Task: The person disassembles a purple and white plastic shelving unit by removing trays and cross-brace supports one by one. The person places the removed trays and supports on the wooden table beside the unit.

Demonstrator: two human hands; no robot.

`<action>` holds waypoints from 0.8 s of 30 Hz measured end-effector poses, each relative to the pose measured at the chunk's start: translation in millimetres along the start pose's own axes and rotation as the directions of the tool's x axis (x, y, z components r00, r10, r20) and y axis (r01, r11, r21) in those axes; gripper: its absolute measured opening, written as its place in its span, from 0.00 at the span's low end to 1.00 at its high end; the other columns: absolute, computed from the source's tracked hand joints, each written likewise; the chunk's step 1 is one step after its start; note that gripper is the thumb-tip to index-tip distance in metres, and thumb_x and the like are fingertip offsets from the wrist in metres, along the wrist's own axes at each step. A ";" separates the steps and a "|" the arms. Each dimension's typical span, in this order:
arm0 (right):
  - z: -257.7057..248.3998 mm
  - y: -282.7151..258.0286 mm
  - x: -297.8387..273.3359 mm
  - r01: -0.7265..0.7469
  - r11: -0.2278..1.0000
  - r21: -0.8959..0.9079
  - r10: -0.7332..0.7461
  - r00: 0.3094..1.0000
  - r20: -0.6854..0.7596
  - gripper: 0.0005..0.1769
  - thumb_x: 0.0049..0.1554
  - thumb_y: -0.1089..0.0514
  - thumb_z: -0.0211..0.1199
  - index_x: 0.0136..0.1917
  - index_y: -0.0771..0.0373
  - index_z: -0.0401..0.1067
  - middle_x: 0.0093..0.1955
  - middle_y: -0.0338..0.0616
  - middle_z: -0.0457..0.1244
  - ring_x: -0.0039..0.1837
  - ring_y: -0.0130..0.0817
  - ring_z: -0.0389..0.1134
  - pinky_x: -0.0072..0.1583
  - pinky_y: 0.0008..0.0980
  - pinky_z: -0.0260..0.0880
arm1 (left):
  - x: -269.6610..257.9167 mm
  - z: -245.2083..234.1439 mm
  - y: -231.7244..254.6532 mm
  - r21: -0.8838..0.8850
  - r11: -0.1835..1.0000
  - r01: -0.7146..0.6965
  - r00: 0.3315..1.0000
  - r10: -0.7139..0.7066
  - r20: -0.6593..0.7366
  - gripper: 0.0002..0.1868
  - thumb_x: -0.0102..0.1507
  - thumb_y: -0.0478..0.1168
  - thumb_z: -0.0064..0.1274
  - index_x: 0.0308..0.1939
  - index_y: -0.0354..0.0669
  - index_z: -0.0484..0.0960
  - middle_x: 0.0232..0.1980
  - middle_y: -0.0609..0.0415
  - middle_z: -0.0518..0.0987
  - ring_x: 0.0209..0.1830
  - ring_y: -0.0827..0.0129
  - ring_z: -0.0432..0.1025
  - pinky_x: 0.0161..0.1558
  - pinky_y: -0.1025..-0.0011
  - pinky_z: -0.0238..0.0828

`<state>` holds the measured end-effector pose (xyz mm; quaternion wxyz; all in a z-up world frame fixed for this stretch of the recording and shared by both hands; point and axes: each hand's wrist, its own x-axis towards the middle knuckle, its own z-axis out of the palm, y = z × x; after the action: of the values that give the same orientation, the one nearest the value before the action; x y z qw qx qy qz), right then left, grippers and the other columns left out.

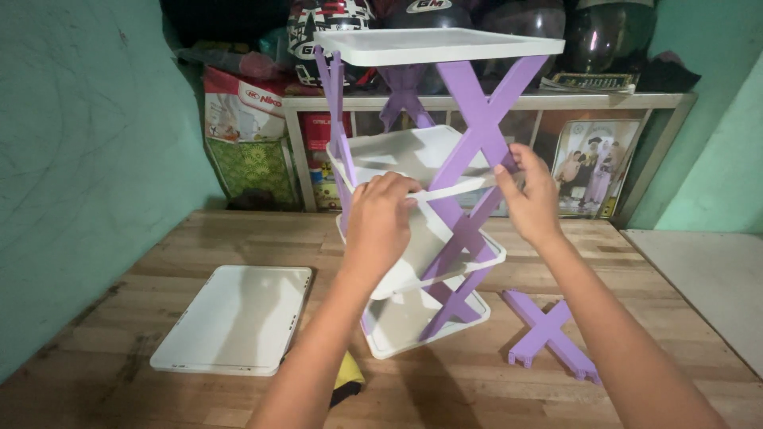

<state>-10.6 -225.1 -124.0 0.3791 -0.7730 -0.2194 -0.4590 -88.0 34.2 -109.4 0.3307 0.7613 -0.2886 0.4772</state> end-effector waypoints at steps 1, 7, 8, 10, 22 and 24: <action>0.1 -5.9 -1.8 0.003 1.000 -0.028 -0.003 1.000 -0.007 0.21 0.63 0.55 0.63 0.66 0.66 0.68 0.58 0.54 0.66 0.60 0.44 0.68 0.62 0.40 0.67 | 0.1 -2.0 -3.8 0.009 1.000 0.008 1.000 -0.008 0.001 0.09 0.58 0.28 0.56 0.42 0.41 0.82 0.44 0.51 0.81 0.51 0.56 0.74 0.53 0.60 0.64; 2.0 -42.0 -9.3 0.084 0.993 -0.081 -0.085 0.996 -0.002 0.17 0.64 0.56 0.62 0.63 0.67 0.69 0.55 0.53 0.66 0.58 0.48 0.65 0.60 0.43 0.65 | 1.3 -11.2 -25.9 0.016 0.999 0.037 0.999 -0.037 -0.005 0.13 0.56 0.23 0.53 0.41 0.40 0.82 0.45 0.52 0.82 0.51 0.55 0.75 0.54 0.60 0.63; 2.6 -46.4 -10.7 0.096 0.991 -0.098 -0.097 0.995 -0.004 0.17 0.64 0.56 0.62 0.63 0.68 0.69 0.55 0.53 0.66 0.58 0.49 0.65 0.60 0.44 0.65 | 1.6 -12.6 -28.6 0.010 0.999 0.048 0.999 -0.048 -0.001 0.12 0.56 0.23 0.53 0.40 0.40 0.82 0.44 0.52 0.82 0.49 0.55 0.75 0.55 0.60 0.63; 3.5 -53.1 -12.0 0.120 0.984 -0.134 -0.122 0.993 -0.006 0.18 0.64 0.57 0.62 0.63 0.70 0.68 0.56 0.54 0.65 0.58 0.50 0.64 0.60 0.45 0.64 | 2.7 -15.6 -33.6 -0.011 0.998 0.065 0.998 -0.065 0.008 0.11 0.56 0.23 0.54 0.39 0.39 0.82 0.43 0.53 0.82 0.48 0.55 0.75 0.56 0.60 0.64; -1.1 -68.3 -15.8 0.139 0.979 -0.152 -0.140 0.990 0.002 0.18 0.63 0.55 0.63 0.61 0.69 0.68 0.55 0.54 0.65 0.58 0.50 0.64 0.59 0.46 0.64 | 2.9 -19.1 -38.3 -0.055 0.993 0.102 0.995 -0.102 0.001 0.08 0.57 0.23 0.55 0.38 0.37 0.82 0.42 0.51 0.82 0.46 0.54 0.75 0.57 0.60 0.64; -1.2 -68.8 -15.4 0.151 0.975 -0.164 -0.153 0.988 -0.001 0.18 0.64 0.55 0.62 0.62 0.69 0.68 0.56 0.54 0.65 0.58 0.50 0.64 0.59 0.46 0.64 | 2.4 -19.6 -37.7 -0.066 0.993 0.097 0.995 -0.097 0.003 0.09 0.57 0.23 0.55 0.38 0.36 0.82 0.43 0.51 0.82 0.46 0.54 0.75 0.57 0.60 0.65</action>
<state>-66.0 -183.5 -110.7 0.2799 -0.7792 -0.2370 -0.5082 -69.1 72.4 -109.4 0.3785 0.7630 -0.2666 0.4511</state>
